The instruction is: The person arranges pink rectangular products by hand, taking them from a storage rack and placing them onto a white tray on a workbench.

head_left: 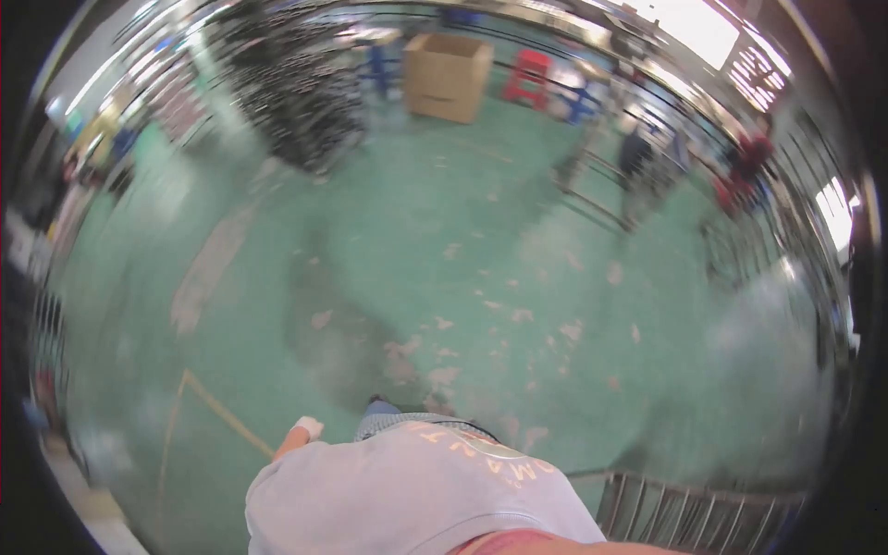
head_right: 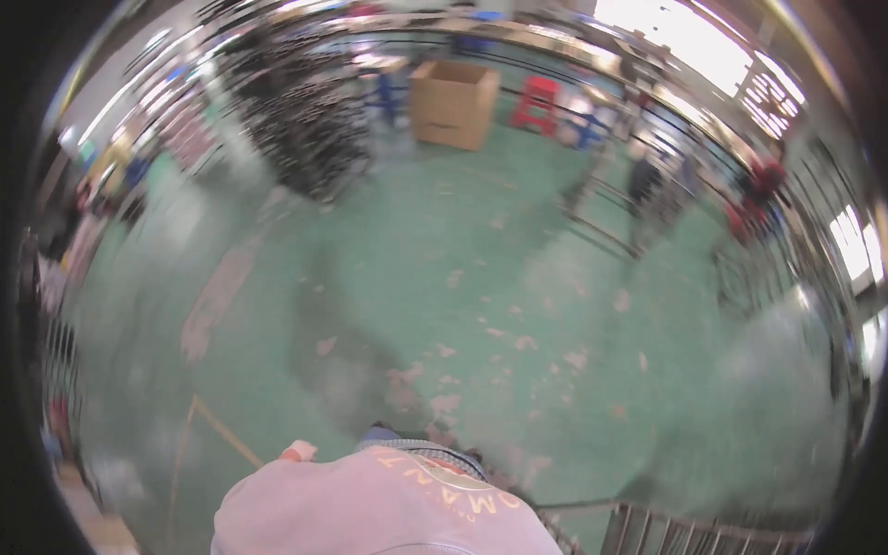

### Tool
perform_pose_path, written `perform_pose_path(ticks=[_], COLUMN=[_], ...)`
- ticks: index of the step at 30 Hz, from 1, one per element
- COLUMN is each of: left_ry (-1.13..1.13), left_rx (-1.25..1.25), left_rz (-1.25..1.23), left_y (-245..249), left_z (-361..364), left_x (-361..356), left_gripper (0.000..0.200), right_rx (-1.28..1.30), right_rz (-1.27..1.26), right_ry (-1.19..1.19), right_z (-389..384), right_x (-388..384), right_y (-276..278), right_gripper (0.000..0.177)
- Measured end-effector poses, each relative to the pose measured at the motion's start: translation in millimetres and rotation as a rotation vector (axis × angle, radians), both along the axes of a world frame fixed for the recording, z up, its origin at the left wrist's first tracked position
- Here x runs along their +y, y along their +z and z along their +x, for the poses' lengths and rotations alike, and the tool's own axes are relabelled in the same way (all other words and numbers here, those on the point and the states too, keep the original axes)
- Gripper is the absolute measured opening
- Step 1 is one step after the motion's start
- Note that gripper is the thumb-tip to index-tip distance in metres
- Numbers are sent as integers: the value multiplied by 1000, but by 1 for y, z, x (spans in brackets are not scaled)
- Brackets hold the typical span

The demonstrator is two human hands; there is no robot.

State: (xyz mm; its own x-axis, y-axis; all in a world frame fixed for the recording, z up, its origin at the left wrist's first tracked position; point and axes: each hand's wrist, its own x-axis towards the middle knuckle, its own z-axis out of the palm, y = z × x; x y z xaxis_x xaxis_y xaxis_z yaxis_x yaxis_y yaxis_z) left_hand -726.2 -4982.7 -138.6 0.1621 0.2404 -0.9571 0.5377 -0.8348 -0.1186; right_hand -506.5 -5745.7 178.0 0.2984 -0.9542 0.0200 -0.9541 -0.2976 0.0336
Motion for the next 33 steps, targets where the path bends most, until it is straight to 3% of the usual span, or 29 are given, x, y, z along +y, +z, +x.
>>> perform_pose_path(ticks=[3,8,9,12,17,18,19,20,21,24,26,27,30,33], left_ry=[-218,116,208,783,913,918,1035,1148,1206,1439,880,733,660,872], left_rx=[-178,-238,-293,-608,-824,-854,-815,-781,-766,-848,-873,-879,-395,-186], left_rz=[-3,165,194,293,230,213,193,176,172,326,612,697,595,477], left_y=[27,69,66,46,74,92,122,154,169,155,111,104,86,35], left_z=[-63,-149,-166,-200,-146,-129,-108,-80,-64,-59,-94,-104,-136,-152], left_x=[27,80,92,120,188,201,215,239,260,318,343,355,327,262], left_gripper=[23,24,21,30,45,46,47,48,48,44,41,41,33,27], right_rx=[-129,-239,-255,-274,-594,-614,-668,-732,-766,-672,-501,-470,-170,292], right_rz=[250,727,832,1113,1734,1812,2138,2473,2650,3002,3162,3212,3410,3472], right_ry=[353,804,888,1105,1733,1794,1841,1860,1856,1661,1482,1444,1102,728], right_z=[56,77,95,138,128,144,181,223,246,263,268,272,274,256], right_x=[115,300,356,564,774,786,779,778,789,861,902,931,1025,1120], right_y=[-70,-185,-186,-81,110,116,89,64,51,70,106,125,170,216], right_gripper=[37,40,41,44,19,18,28,41,48,53,49,48,44,42])
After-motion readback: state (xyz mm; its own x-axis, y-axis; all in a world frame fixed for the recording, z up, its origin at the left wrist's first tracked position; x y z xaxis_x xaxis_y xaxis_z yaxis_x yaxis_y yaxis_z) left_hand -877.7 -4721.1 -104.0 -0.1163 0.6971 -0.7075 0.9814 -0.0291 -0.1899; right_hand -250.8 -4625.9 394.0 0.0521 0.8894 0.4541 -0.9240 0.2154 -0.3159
